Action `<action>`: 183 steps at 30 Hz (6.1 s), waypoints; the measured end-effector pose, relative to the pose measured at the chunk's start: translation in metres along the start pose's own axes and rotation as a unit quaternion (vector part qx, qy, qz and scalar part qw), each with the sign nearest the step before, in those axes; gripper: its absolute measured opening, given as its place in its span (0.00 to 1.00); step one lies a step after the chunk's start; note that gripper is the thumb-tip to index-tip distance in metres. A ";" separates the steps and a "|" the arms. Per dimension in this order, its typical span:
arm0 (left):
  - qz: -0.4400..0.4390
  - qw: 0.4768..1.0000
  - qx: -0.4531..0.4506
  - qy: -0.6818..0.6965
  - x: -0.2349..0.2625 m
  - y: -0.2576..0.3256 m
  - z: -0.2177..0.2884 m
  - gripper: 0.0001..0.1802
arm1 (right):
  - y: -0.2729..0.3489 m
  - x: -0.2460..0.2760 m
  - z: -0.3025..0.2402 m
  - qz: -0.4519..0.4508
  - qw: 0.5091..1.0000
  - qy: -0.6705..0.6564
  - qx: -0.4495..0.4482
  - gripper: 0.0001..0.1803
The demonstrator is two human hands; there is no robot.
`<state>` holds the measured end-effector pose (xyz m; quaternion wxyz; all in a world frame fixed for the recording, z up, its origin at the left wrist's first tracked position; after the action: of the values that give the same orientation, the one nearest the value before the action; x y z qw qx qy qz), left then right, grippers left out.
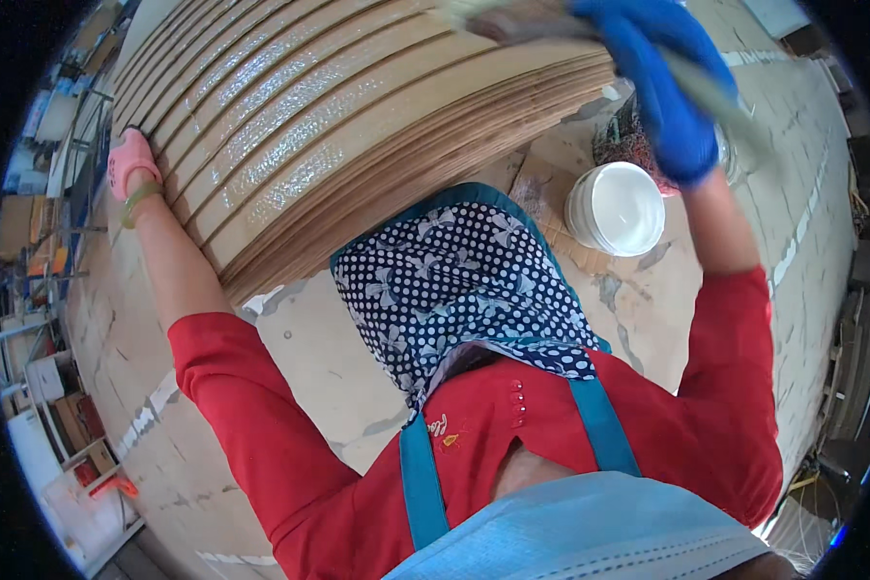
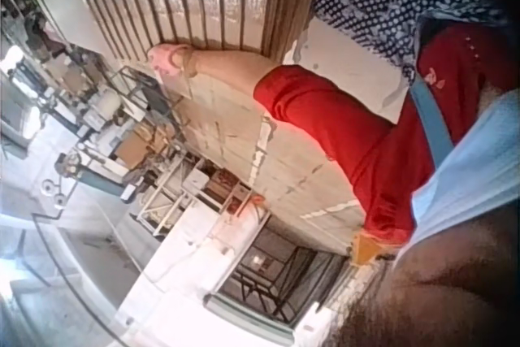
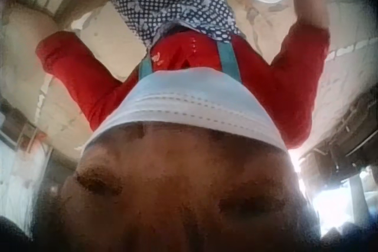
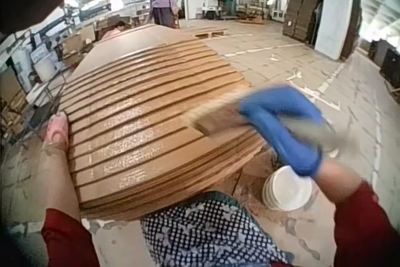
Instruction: Applying glue to the edges of a stack of corrugated cardboard sheets using a brush.
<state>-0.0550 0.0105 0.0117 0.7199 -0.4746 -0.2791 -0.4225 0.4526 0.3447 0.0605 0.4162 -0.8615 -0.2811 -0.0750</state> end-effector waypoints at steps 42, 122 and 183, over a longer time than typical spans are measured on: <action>-0.002 1.000 0.002 0.011 -0.011 -0.016 -0.015 0.39 | -0.206 -0.156 0.049 -0.026 0.987 -0.155 -0.026 0.12; -0.023 0.999 -0.003 0.049 -0.009 0.000 -0.002 0.37 | -0.066 -0.108 0.025 0.025 0.760 -0.648 -0.043 0.10; 0.010 0.991 0.012 0.130 0.002 0.006 -0.019 0.39 | -0.079 -0.164 0.041 -0.410 0.864 -0.224 -0.190 0.07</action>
<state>-0.0489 -0.0063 0.0035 0.7598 -0.4099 -0.1833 -0.4702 0.2694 0.3458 0.0282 0.1022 -0.7249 -0.6744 -0.0960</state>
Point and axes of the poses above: each hand's wrist, its own y-axis away from the middle knuckle, its own x-axis out of the back of the hand, z = x × y, the point moved 5 cm from there along -y, towards the middle knuckle, and after that the axes turned 9 degrees about z, right-handed, at the moved point
